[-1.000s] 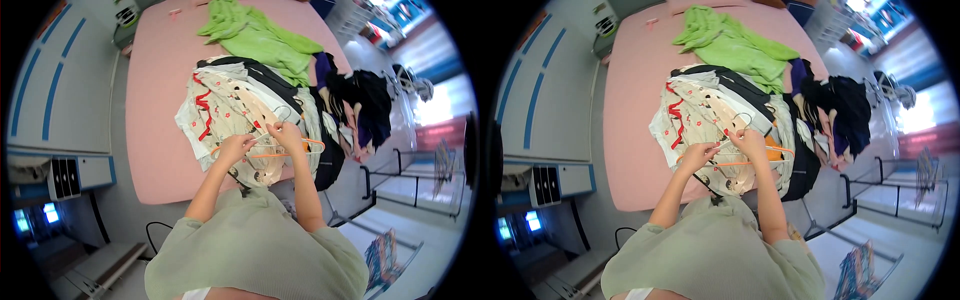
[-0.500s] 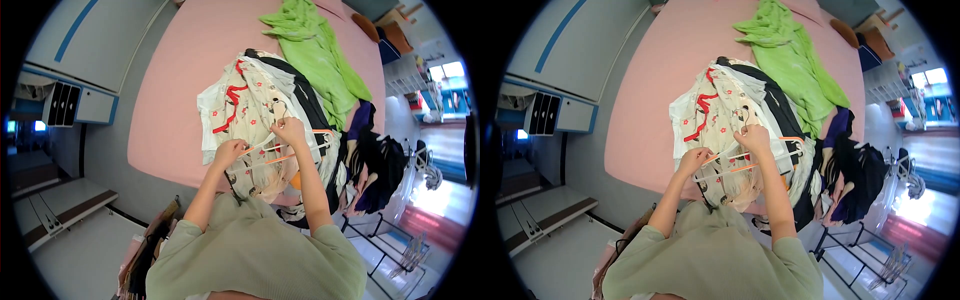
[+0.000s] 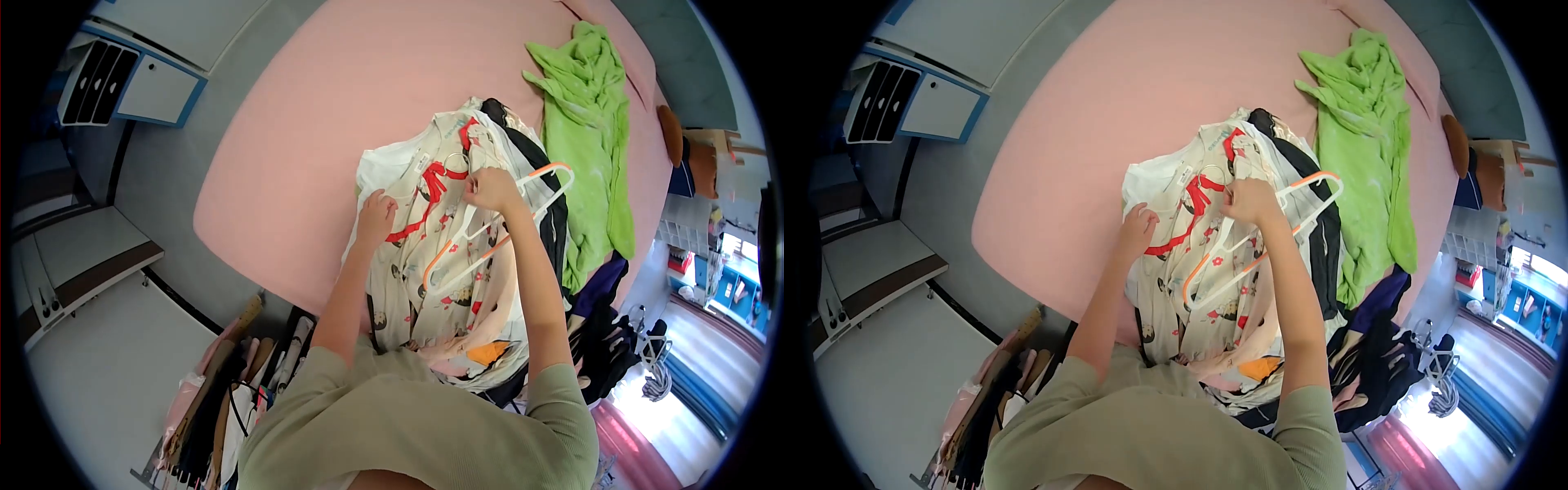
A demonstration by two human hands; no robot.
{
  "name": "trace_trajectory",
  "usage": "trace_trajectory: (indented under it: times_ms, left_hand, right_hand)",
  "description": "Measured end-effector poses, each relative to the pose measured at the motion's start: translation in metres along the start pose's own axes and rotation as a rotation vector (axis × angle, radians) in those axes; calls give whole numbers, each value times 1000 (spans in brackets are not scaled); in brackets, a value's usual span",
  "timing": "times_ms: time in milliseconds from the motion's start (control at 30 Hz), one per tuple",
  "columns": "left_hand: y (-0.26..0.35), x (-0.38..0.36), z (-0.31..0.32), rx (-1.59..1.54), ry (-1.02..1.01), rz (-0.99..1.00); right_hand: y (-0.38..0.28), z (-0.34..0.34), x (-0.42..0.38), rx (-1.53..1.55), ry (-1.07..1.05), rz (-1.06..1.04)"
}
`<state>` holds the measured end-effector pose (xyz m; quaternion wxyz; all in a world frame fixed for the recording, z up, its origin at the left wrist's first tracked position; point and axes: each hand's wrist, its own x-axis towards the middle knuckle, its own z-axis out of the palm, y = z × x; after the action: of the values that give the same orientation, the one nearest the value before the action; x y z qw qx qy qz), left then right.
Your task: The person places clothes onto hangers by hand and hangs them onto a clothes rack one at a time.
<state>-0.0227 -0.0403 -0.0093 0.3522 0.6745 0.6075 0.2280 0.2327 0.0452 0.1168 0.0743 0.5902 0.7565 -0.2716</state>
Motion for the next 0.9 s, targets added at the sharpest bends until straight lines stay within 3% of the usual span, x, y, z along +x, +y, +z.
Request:
trace_trajectory:
  times_ms: [67, 133, 167, 233, 267, 367, 467, 533, 567, 600, 633, 667, 733, 767, 833, 900]
  left_hand:
    - [-3, 9, 9, -37, 5, -46]
    - [-11, 16, 19, -324, 178, -117]
    - [-16, 18, 24, -322, 169, -132]
    - [-24, 25, 29, -366, 188, -406]
    - [-28, 27, 29, -364, 184, -412]
    - [-20, 34, 16, -429, 56, -492]
    - [-5, 40, 3, -199, -57, -537]
    - [-10, 40, 9, -464, -157, -626]
    - [-13, 39, 11, -464, -158, -626]
    - [-17, 37, 15, -492, -304, -620]
    - [-21, 36, 18, -518, -450, -612]
    - [-25, 33, 21, -517, -449, -612]
    - [-31, 28, 27, -420, -410, -428]
    - [-28, 26, 24, -419, -410, -427]
    - [-2, 28, -5, -52, -189, -402]
    - [8, 25, -19, -33, -78, -357]
  right_hand:
    - [11, 1, 30, -57, -60, 6]
    - [20, 6, 56, -82, -47, -10]
    - [22, 7, 68, -61, -118, 32]
    - [16, 6, 81, -92, -128, 44]
    - [11, 4, 86, -136, -118, 51]
    - [4, 14, 94, -64, -94, 9]
    - [-16, 12, 102, -30, -106, -18]
    - [-28, 16, 107, -41, -152, 2]
    - [-30, 24, 110, -54, -123, -125]
    - [-35, 31, 112, -67, -94, -252]
    - [-40, 37, 114, -79, -159, -298]
    - [-47, 45, 114, -79, -158, -299]
    - [-54, 65, 113, -133, -296, -388]
    - [-54, 73, 112, -131, -303, -417]
    - [-57, 75, 105, -139, -304, -397]
    - [-56, 74, 101, -145, -301, -376]
